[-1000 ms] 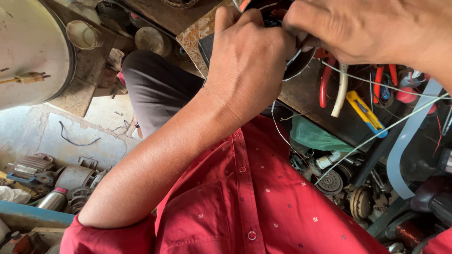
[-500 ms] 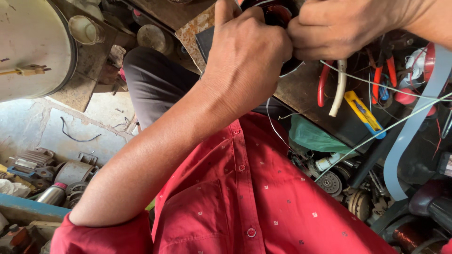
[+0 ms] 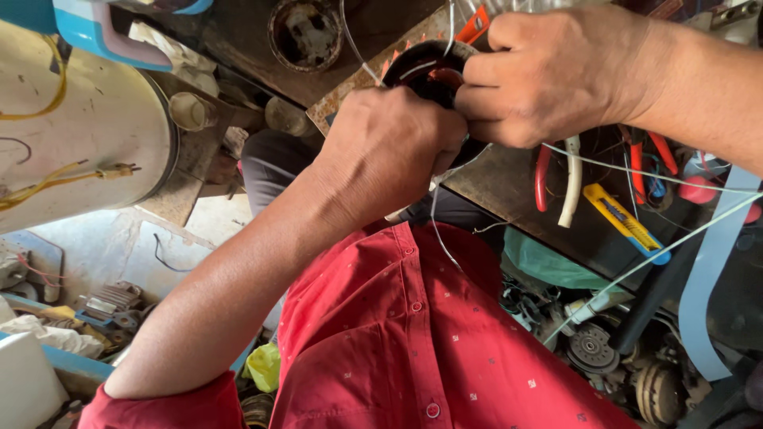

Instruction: The person sits at a cluttered workbench and winds copper wire into a motor stator, guiding the wire by hand and feeding it around the slots. They use pliers to cut and trim the wire ends and continue threading the wire through the stator.

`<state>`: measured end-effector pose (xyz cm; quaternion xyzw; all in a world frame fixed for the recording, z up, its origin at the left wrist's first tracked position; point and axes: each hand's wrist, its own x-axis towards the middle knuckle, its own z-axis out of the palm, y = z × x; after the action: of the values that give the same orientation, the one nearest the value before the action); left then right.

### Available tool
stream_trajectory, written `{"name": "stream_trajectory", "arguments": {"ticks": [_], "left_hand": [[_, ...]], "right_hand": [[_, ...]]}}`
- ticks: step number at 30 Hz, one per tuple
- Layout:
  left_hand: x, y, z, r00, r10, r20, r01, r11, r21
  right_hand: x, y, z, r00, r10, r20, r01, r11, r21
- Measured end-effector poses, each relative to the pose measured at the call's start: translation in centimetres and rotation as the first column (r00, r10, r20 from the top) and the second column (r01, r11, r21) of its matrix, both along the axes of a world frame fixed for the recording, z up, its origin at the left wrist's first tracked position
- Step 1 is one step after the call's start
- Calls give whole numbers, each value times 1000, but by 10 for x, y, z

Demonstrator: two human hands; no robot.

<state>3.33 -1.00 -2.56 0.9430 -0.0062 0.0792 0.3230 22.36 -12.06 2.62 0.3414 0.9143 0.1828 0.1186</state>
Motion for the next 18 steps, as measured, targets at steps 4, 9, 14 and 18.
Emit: {"name": "stream_trajectory", "arguments": {"ticks": [4,9,14,18], "left_hand": [[0,-2,-5,1000,-3,31,0,997,76],[-6,1,-1,999,31,8,-31,999,23],[-44,5,62,989,130,70,-126,991,-52],[-88,-9,71,978,-8,209,72,952,-299]], "right_hand": [[1,-4,-3,998,-52,16,53,997,-61],[-7,-13,10,981,-191,-21,186,972,-143],[-24,-68,78,672,-554,-491,505,828,-244],[-38,-148,60,259,-629,-733,814,551,-186]]}}
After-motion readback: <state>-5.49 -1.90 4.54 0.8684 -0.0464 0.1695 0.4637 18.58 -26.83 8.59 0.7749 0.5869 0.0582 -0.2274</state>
